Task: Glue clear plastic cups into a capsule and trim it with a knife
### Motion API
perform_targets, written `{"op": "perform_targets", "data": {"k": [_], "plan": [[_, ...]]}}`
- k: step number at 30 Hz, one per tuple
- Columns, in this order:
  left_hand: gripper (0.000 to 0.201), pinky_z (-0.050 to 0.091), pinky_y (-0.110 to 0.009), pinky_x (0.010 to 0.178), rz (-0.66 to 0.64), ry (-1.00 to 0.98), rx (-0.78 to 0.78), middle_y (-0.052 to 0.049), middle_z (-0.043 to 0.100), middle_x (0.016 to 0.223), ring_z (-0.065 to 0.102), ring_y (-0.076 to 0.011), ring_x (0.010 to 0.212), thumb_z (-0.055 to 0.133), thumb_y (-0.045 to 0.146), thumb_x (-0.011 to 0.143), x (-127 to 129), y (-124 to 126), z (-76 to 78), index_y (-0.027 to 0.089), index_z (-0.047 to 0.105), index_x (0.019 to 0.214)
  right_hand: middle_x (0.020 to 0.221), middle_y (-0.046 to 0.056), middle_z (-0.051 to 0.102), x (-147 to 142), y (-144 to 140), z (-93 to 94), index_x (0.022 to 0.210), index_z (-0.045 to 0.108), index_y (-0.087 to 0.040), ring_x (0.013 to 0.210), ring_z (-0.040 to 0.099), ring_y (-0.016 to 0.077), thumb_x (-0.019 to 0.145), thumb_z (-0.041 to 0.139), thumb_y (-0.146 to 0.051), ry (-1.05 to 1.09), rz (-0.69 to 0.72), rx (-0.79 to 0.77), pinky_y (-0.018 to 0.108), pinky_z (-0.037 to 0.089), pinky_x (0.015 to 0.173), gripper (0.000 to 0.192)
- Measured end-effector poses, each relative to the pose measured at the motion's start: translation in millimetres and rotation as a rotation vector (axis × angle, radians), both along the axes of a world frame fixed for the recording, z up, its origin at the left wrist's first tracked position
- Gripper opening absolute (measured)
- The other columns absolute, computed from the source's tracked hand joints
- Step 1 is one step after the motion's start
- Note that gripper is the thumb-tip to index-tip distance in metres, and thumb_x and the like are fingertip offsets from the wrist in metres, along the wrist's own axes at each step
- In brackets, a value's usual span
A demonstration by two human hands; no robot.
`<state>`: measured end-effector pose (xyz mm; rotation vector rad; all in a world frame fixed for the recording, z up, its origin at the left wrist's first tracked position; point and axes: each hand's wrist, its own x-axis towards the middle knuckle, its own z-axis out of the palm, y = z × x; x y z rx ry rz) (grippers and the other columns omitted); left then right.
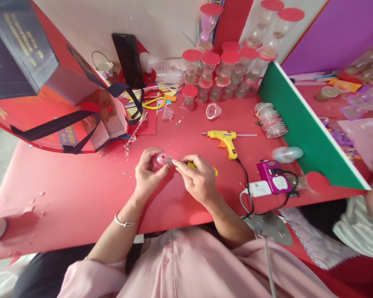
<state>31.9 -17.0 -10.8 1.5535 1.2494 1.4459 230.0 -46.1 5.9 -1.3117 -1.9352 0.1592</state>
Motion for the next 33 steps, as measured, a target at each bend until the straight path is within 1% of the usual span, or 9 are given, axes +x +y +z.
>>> {"op": "perform_targets", "data": {"k": [3,10,15,17,19,21,26,29,33], "plan": [[0.037,0.058,-0.038,0.102,-0.011,0.044,0.004,-0.011,0.070,0.119,0.070,-0.0235,0.114,0.086,0.031,0.085,-0.9,0.9,2.3,0.021,0.074,0.118,0.107,0.003,0.075,-2.8,-1.8,2.4,0.134,0.077,-0.039,0.092,0.070,0.0153,0.107,0.063,-0.023,-0.014,0.028,-0.021,0.028,0.055,0.084,0.035],[0.036,0.060,-0.038,0.100,-0.039,0.064,-0.025,-0.011,0.071,0.117,0.071,-0.0242,0.110,0.087,0.036,0.084,-2.9,-0.1,6.2,0.022,0.076,0.115,0.108,0.003,0.074,-1.1,-0.3,-0.9,0.136,0.076,-0.042,0.091,0.068,0.0157,0.106,0.064,-0.023,-0.031,0.006,-0.021,0.029,0.054,0.083,0.037],[0.039,0.060,-0.039,0.101,-0.031,0.053,-0.051,-0.010,0.072,0.118,0.072,-0.0242,0.111,0.090,0.037,0.082,-5.1,-1.0,2.4,0.022,0.076,0.115,0.107,0.004,0.075,2.8,1.9,-2.0,0.132,0.079,-0.037,0.093,0.069,0.0161,0.107,0.064,-0.026,0.001,-0.052,0.010,0.028,0.053,0.081,0.031],[0.046,0.061,-0.037,0.097,-0.032,-0.003,-0.091,-0.010,0.073,0.118,0.073,-0.0228,0.108,0.091,0.037,0.081,-4.1,-0.8,0.7,0.022,0.073,0.120,0.108,0.004,0.074,2.5,1.2,-1.4,0.134,0.078,-0.038,0.094,0.070,0.0158,0.107,0.064,-0.026,0.007,-0.020,-0.003,0.028,0.054,0.082,0.033],[0.053,0.063,-0.033,0.088,-0.046,-0.102,-0.124,-0.009,0.074,0.116,0.075,-0.0202,0.100,0.093,0.037,0.079,-1.7,-0.5,-0.1,0.022,0.069,0.124,0.109,0.003,0.074,1.2,0.0,-0.7,0.137,0.076,-0.040,0.094,0.069,0.0158,0.106,0.064,-0.024,-0.004,0.017,-0.020,0.028,0.054,0.084,0.037],[0.056,0.063,-0.031,0.083,-0.051,-0.171,-0.130,-0.008,0.074,0.113,0.075,-0.0185,0.095,0.096,0.037,0.075,1.0,-0.2,0.1,0.023,0.065,0.120,0.109,0.003,0.074,-0.2,-0.9,-0.3,0.137,0.076,-0.041,0.094,0.069,0.0159,0.106,0.064,-0.023,-0.014,0.031,-0.032,0.029,0.055,0.084,0.038],[0.059,0.061,-0.033,0.089,-0.042,-0.161,-0.115,-0.008,0.073,0.111,0.073,-0.0193,0.098,0.102,0.038,0.065,3.1,0.5,-0.4,0.022,0.065,0.109,0.110,0.004,0.075,-1.6,-0.9,-1.3,0.133,0.078,-0.038,0.094,0.069,0.0159,0.105,0.065,-0.023,-0.015,0.051,-0.015,0.029,0.055,0.084,0.035],[0.054,0.059,-0.035,0.093,-0.019,-0.112,-0.121,-0.009,0.072,0.113,0.073,-0.0206,0.102,0.100,0.038,0.070,0.7,0.9,-2.4,0.022,0.067,0.110,0.110,0.004,0.075,-1.5,-1.1,-1.7,0.134,0.077,-0.038,0.095,0.069,0.0161,0.105,0.065,-0.023,-0.028,0.055,-0.010,0.030,0.054,0.086,0.035],[0.044,0.058,-0.036,0.098,-0.041,-0.041,-0.085,-0.010,0.071,0.117,0.071,-0.0223,0.110,0.094,0.037,0.077,-2.1,1.2,-2.5,0.023,0.072,0.112,0.109,0.003,0.075,-1.5,-1.2,-0.1,0.134,0.077,-0.040,0.095,0.069,0.0160,0.106,0.064,-0.024,-0.043,0.049,-0.033,0.030,0.055,0.086,0.035]]}}
